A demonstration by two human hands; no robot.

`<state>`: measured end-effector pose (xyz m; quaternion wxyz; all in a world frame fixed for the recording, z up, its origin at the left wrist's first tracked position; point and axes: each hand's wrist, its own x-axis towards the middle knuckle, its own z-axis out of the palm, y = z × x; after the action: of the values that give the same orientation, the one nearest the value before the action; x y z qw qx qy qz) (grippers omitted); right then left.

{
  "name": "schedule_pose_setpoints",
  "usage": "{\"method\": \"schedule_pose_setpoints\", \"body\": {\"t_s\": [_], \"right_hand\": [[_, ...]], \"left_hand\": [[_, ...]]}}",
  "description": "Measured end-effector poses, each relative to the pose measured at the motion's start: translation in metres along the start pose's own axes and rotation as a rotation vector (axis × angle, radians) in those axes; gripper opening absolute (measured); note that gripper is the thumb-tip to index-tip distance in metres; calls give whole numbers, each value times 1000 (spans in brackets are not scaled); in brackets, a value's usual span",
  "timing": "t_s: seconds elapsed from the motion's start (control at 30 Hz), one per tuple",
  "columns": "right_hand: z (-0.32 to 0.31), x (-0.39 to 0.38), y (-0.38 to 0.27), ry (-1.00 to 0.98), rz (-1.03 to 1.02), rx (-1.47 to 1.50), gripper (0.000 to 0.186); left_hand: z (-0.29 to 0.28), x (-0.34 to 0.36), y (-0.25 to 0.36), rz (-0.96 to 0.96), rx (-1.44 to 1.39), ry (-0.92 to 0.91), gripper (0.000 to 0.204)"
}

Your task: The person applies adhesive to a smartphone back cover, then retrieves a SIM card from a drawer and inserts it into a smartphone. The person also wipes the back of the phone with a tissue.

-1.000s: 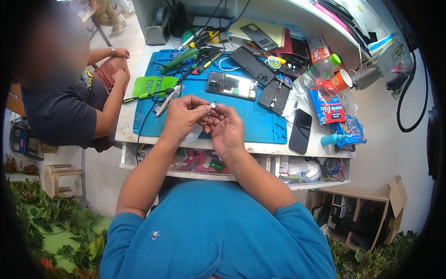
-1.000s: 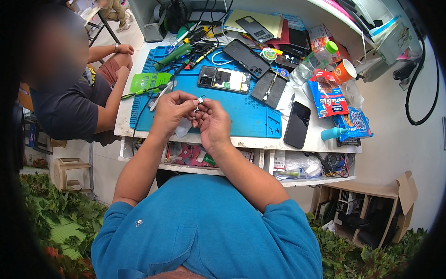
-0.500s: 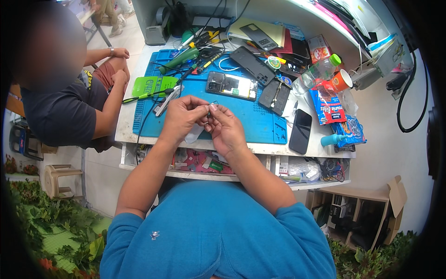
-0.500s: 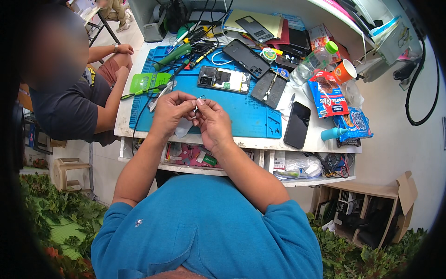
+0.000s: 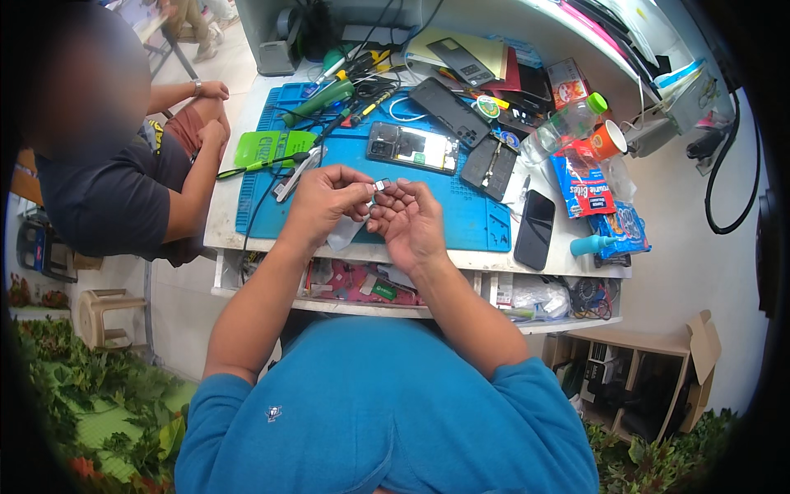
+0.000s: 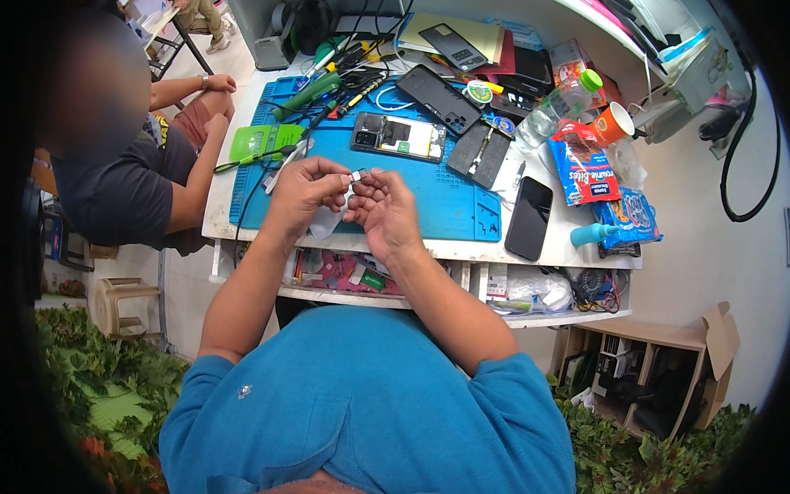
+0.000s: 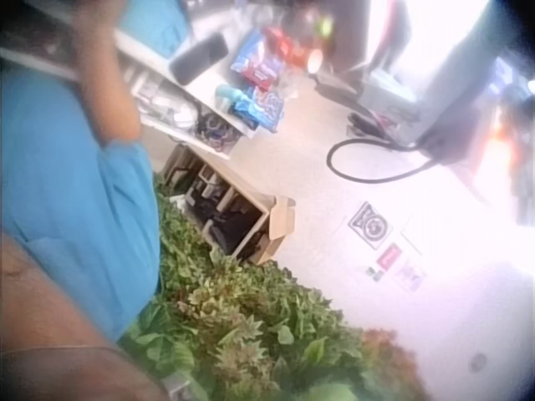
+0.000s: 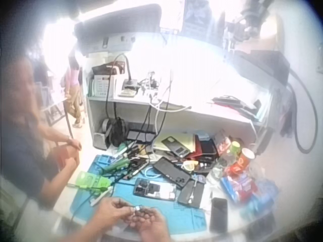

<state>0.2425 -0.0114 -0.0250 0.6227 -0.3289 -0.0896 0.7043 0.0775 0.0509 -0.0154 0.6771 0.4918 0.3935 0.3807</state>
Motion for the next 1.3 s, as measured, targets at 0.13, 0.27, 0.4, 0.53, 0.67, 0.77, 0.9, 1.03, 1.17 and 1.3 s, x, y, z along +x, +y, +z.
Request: {"method": "schedule_pose_setpoints", "body": {"t_s": [0.13,0.27,0.4,0.53,0.67,0.77,0.9,1.03,1.17,1.3], "right_hand": [[-4,-11,-10,73,-5,-110,34],[-23,-13,-36,35,-176,-575,32],[-15,4,-77,-37,-648,-1385,36],[8,29,-115,-251,-778,-1971,52],[14,71,-133,-431,-653,-2259,64],[28,82,-141,-453,-470,-2350,65],[43,83,-143,-492,-324,-2377,69],[31,91,-139,-527,-408,-2341,72],[32,82,-130,-516,-474,-2359,75],[27,75,-114,-583,-543,-2527,81]], "left_hand": [[-2,1,2,-21,12,19,18],[-10,1,3,-11,-5,49,19],[-16,0,9,13,16,129,18],[-19,-1,13,16,2,136,17],[-24,-3,12,18,-3,151,17],[-28,-5,9,20,-18,156,18],[-29,-7,10,24,-33,155,17],[-31,-5,8,22,-44,151,17],[-31,-8,8,18,-67,151,18],[-34,-7,7,21,-72,157,17]]}}
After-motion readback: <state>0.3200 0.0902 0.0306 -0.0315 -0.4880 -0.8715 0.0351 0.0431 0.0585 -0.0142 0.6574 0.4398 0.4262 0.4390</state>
